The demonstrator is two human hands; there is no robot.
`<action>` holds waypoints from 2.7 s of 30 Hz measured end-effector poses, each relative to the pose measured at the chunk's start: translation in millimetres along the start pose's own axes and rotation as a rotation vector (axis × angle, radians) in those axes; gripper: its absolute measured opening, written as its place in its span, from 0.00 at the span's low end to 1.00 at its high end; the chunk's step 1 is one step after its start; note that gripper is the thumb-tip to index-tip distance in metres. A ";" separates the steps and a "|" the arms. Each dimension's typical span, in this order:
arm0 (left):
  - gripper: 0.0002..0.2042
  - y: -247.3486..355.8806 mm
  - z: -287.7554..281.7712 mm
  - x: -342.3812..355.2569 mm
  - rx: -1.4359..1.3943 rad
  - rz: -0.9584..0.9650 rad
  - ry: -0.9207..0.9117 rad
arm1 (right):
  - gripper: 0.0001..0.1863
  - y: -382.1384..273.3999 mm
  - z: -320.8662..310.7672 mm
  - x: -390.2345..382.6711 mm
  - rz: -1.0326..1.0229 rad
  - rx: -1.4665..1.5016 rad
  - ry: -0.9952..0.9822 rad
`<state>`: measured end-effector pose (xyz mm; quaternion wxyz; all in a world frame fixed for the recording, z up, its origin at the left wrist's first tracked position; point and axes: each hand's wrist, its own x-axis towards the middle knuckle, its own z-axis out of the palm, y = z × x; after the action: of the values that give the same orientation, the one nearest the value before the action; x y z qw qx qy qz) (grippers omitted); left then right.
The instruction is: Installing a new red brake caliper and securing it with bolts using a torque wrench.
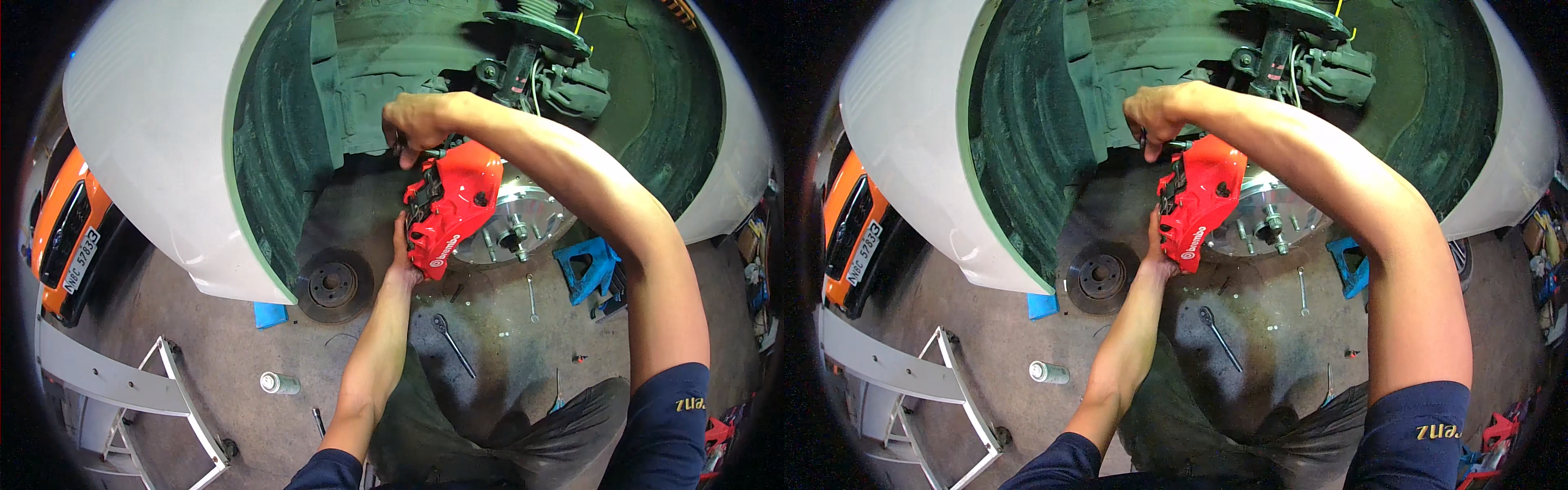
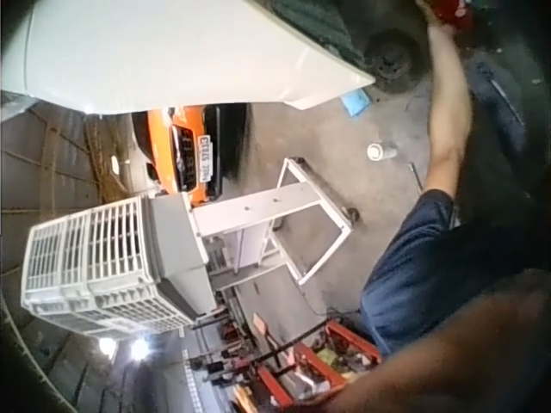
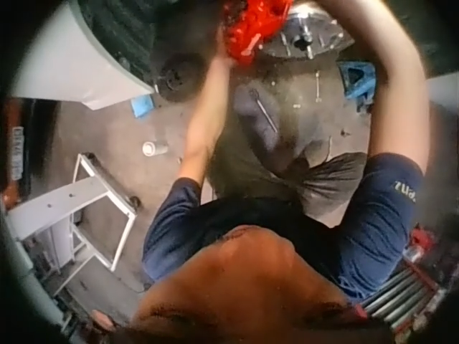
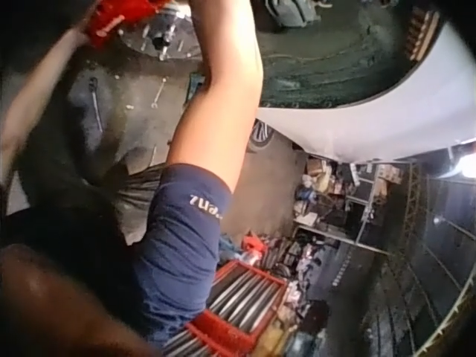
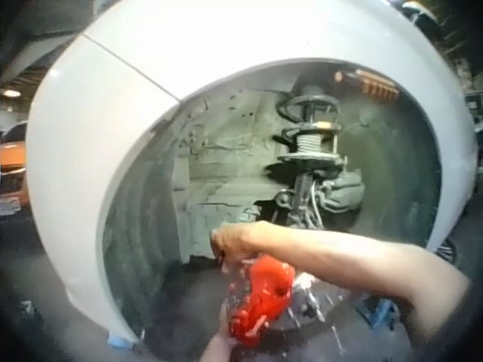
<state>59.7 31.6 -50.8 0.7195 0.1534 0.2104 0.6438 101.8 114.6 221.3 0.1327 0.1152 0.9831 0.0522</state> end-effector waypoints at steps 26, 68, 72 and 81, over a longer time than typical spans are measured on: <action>0.42 -0.7 -5.0 2.8 0.000 -0.019 0.005 | 0.37 -5.5 -9.5 2.2 0.112 0.065 0.035; 0.38 1.0 -2.3 0.2 0.013 -0.059 0.012 | 0.25 -9.7 -14.5 -3.7 0.183 -0.143 -0.059; 0.38 -0.2 -2.7 0.5 0.013 0.013 0.030 | 0.22 -6.0 -16.6 0.5 0.242 -0.185 -0.062; 0.39 0.7 -2.1 -0.1 0.018 -0.017 -0.031 | 0.22 -4.9 -4.3 -16.2 0.227 -0.041 0.137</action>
<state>58.0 31.5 -52.2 0.7266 0.1680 0.2065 0.6334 114.9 105.6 228.8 0.0606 0.2192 0.9692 0.0945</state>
